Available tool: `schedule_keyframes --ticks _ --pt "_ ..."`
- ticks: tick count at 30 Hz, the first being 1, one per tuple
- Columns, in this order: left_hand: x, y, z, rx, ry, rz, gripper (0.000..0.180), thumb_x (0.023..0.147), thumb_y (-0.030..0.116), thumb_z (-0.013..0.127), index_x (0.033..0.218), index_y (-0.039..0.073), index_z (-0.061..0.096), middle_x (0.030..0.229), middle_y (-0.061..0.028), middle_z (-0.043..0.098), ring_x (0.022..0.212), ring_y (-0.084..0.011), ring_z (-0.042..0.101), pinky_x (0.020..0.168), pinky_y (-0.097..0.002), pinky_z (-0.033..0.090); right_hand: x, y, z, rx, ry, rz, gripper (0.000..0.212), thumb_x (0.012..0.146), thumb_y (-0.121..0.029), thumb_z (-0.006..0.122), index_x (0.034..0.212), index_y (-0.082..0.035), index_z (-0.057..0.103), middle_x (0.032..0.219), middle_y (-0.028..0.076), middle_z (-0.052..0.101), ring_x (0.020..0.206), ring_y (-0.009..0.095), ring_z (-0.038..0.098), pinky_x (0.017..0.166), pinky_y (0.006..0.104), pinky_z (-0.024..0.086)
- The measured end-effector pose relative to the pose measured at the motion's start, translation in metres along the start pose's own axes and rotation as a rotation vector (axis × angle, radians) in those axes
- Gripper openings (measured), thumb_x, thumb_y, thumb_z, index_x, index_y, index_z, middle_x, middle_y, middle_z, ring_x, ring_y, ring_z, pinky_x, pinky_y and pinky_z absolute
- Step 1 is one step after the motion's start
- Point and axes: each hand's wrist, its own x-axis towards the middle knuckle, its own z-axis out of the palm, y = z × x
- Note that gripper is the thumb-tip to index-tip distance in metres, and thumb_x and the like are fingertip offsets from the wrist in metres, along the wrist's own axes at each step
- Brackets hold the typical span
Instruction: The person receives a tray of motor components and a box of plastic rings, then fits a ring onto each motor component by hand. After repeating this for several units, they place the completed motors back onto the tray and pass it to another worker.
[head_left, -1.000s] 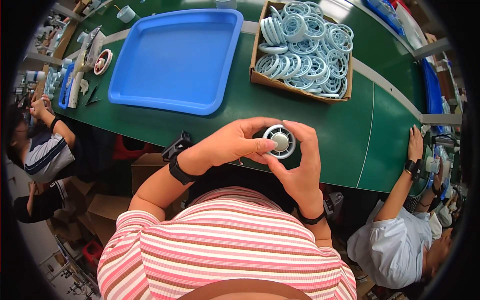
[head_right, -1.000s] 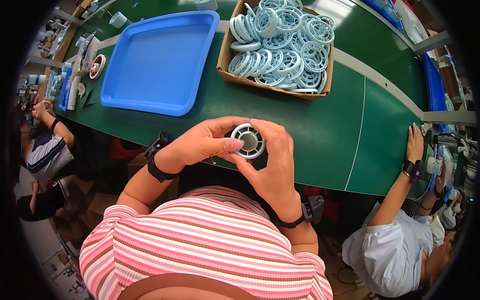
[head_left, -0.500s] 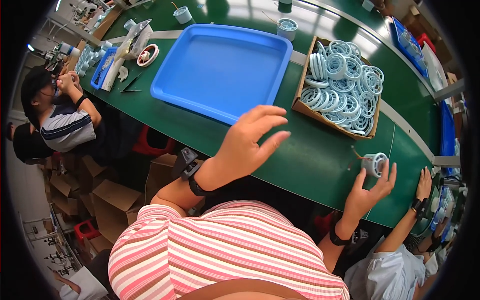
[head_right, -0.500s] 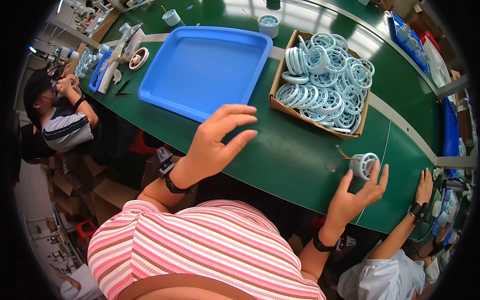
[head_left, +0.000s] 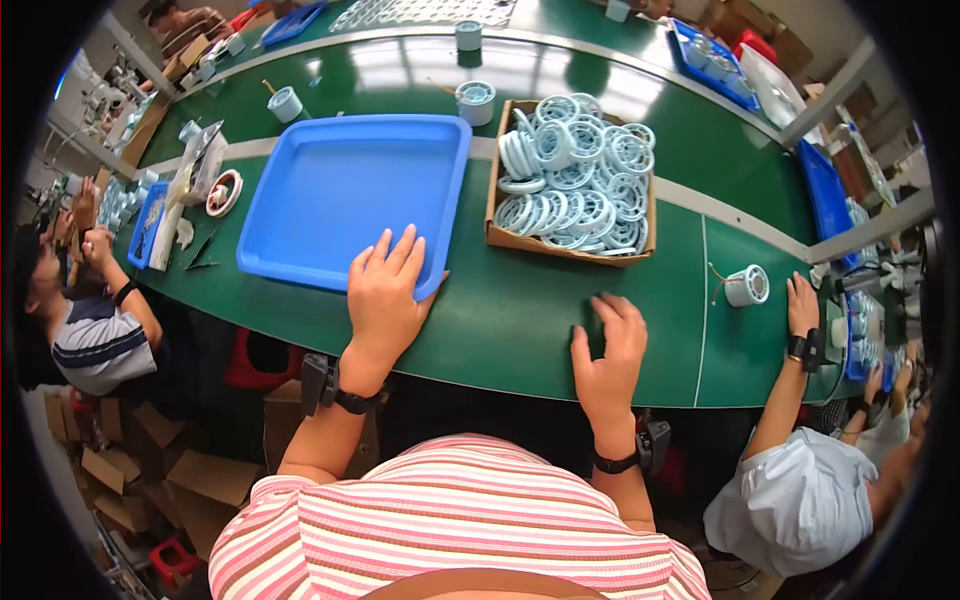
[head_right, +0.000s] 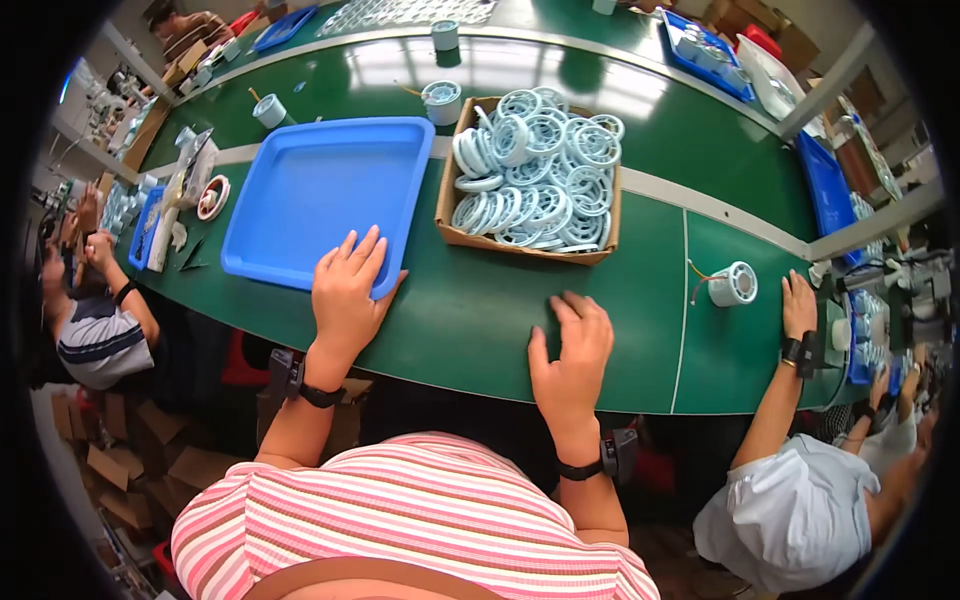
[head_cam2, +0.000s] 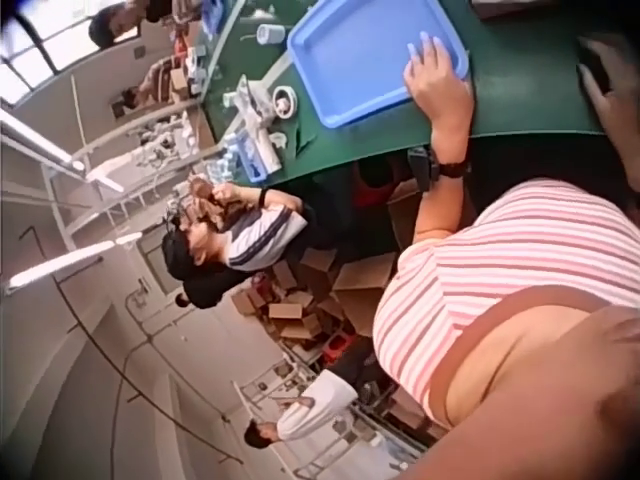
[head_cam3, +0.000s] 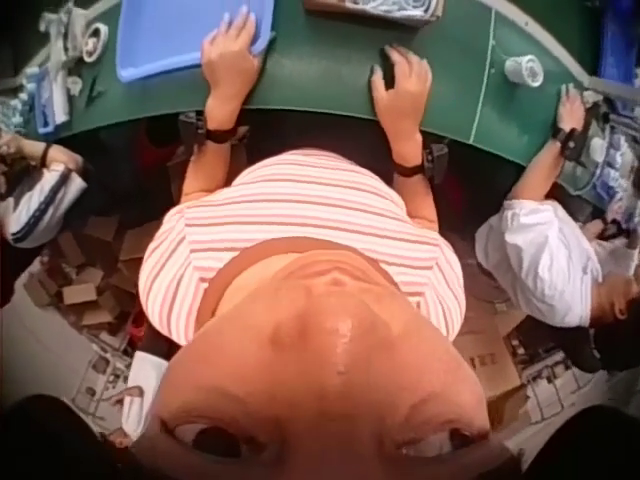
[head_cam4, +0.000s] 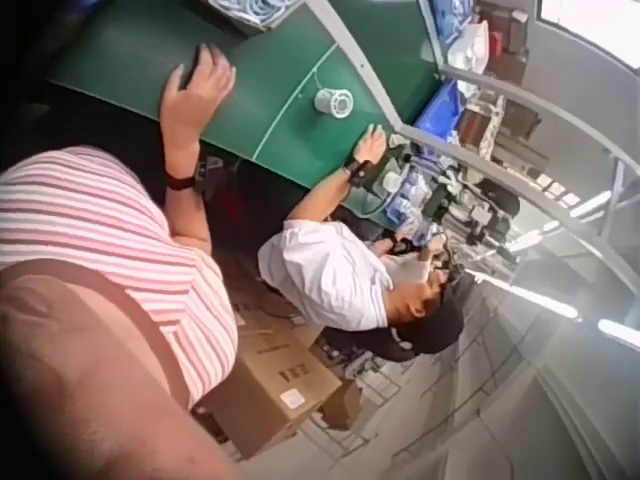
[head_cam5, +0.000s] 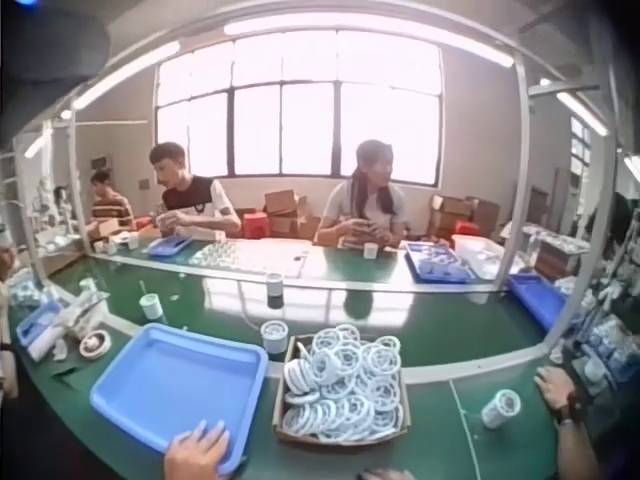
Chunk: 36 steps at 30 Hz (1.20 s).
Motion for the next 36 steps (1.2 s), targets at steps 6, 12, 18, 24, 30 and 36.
schedule_keyframes --ticks 6,12,18,24,30,36 --pt "-0.006 -0.005 0.006 0.003 0.058 0.011 0.042 0.088 0.032 0.075 0.117 0.003 0.071 0.129 -0.0139 0.068 0.120 -0.0356 0.063 0.098 -0.0444 0.046 0.000 -0.002 0.002 -0.033 0.030 -0.058 0.032 0.082 -0.008 0.072 0.113 -0.004 0.066 0.119 0.011 0.065 0.115 0.034 0.058 0.108 0.0499 0.038" --pt "0.001 -0.002 0.008 -0.069 0.113 0.017 0.038 0.086 0.029 0.076 0.113 0.003 0.072 0.125 -0.0131 0.069 0.117 -0.0330 0.064 0.097 -0.0436 0.046 -0.001 0.003 0.003 -0.006 0.034 -0.044 0.023 0.082 -0.009 0.072 0.105 -0.005 0.069 0.117 0.011 0.065 0.112 0.033 0.059 0.108 0.0483 0.038" --pt "-0.001 0.003 0.000 -0.118 0.117 -0.010 0.037 0.081 0.029 0.080 0.107 0.003 0.072 0.120 -0.0119 0.071 0.114 -0.0310 0.065 0.096 -0.0435 0.046 0.000 0.002 0.003 -0.014 0.045 -0.055 0.021 0.083 -0.009 0.071 0.103 -0.005 0.070 0.116 0.011 0.065 0.112 0.032 0.059 0.108 0.0483 0.038" --pt "0.002 0.010 -0.015 -0.113 0.103 -0.026 0.036 0.082 0.030 0.080 0.106 0.004 0.073 0.119 -0.0106 0.070 0.111 -0.0302 0.065 0.094 -0.0430 0.046 0.000 0.004 0.004 -0.019 0.009 -0.038 0.020 0.083 -0.010 0.071 0.102 -0.005 0.069 0.115 0.011 0.064 0.111 0.032 0.059 0.108 0.0493 0.038" --pt "0.001 0.007 -0.019 -0.392 0.134 -0.093 0.029 0.085 0.025 0.077 0.106 0.006 0.072 0.119 -0.0106 0.069 0.108 -0.0306 0.065 0.094 -0.0424 0.046 -0.001 -0.001 -0.001 -0.014 -0.020 -0.046 0.020 0.082 -0.008 0.071 0.102 -0.005 0.069 0.115 0.012 0.064 0.113 0.033 0.058 0.103 0.0453 0.040" --pt "0.002 -0.002 -0.039 -0.562 0.271 -0.181 0.023 0.090 0.025 0.073 0.105 0.008 0.072 0.122 -0.0130 0.067 0.112 -0.0324 0.064 0.096 -0.0447 0.045 -0.001 0.005 0.004 -0.039 -0.003 -0.034 0.021 0.083 -0.007 0.071 0.104 -0.004 0.069 0.118 0.014 0.063 0.115 0.034 0.056 0.103 0.0458 0.041"
